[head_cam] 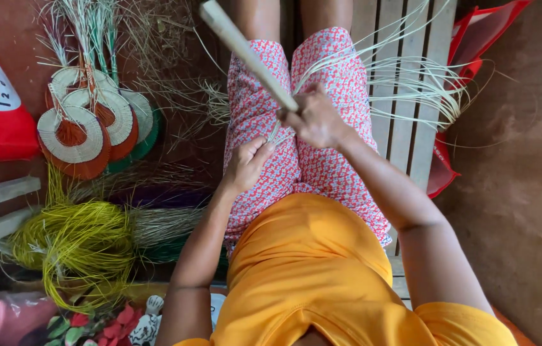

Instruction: Weaving thin plant-based strips through a wooden frame to create a craft item.

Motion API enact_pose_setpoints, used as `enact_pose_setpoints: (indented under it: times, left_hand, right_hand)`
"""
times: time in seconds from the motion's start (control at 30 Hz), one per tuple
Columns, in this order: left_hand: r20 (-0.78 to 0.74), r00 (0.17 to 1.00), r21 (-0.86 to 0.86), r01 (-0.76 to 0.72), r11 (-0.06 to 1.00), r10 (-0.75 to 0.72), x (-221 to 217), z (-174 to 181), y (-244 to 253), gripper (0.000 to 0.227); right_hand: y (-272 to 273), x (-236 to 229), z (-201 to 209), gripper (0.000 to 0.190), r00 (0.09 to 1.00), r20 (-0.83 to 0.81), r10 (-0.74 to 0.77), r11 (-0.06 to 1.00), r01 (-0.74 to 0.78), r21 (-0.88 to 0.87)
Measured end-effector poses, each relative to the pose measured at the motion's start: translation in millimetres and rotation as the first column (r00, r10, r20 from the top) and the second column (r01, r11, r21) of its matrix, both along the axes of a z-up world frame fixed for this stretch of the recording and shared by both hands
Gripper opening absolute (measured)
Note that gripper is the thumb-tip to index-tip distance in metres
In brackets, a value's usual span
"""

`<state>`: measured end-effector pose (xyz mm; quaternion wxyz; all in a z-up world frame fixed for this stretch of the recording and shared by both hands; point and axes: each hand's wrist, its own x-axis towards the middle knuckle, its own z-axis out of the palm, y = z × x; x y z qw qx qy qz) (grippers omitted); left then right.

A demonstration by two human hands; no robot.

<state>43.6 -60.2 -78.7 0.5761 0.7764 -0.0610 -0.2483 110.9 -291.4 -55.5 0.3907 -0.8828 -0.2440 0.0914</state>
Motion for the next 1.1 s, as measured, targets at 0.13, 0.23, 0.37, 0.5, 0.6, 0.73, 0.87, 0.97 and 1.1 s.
enact_pose_setpoints:
  times: [0.13,0.23,0.37,0.5,0.6,0.73,0.87,0.97,1.1]
  left_hand:
    - [0.073,0.996,0.009,-0.045,0.999,0.044,5.8,42.0,-16.7,0.028]
    - [0.108,0.993,0.024,-0.047,0.999,0.044,4.7,34.8,-17.2,0.024]
    - [0.158,0.987,0.046,-0.038,0.998,0.03,1.5,18.3,-16.6,0.019]
    - [0.218,0.975,0.077,-0.059,0.995,0.041,1.9,29.7,-24.5,0.019]
    - [0.209,0.977,0.097,-0.058,0.994,0.037,-5.8,39.8,-29.2,0.029]
    - [0.13,0.991,0.051,0.007,0.999,-0.014,-17.5,56.1,-23.6,0.034]
    - [0.064,0.995,0.061,0.072,0.996,-0.076,-29.7,56.5,13.6,0.033]
    - [-0.043,0.994,0.083,0.104,0.991,-0.101,-33.4,59.9,53.1,0.015]
    - [-0.144,0.987,0.18,0.104,0.978,-0.078,-27.1,38.4,95.3,0.024]
  right_hand:
    - [38.3,-19.9,-1.6,0.023,0.972,0.204,-0.115,0.992,0.122,-0.024]
    - [54.3,-29.1,-11.1,0.021,0.863,0.48,-0.157,0.956,0.255,-0.147]
    - [52.9,-34.5,-29.1,0.027,0.846,0.506,-0.167,0.927,0.31,-0.212]
    - [41.5,-27.0,-33.0,0.017,0.796,0.575,-0.19,0.94,0.316,-0.126]
    - [23.0,-10.6,-37.1,0.014,0.755,0.609,-0.244,0.927,0.366,-0.083]
    - [-22.2,15.3,-59.6,0.018,0.679,0.679,-0.279,0.865,0.485,-0.129]
    - [-77.4,26.7,-72.5,0.017,0.623,0.725,-0.293,0.813,0.561,-0.154]
    - [-117.8,30.9,-66.6,0.015,0.647,0.672,-0.36,0.766,0.617,-0.184]
    - [-145.3,31.0,-59.8,0.016,0.57,0.73,-0.378,0.684,0.703,-0.195]
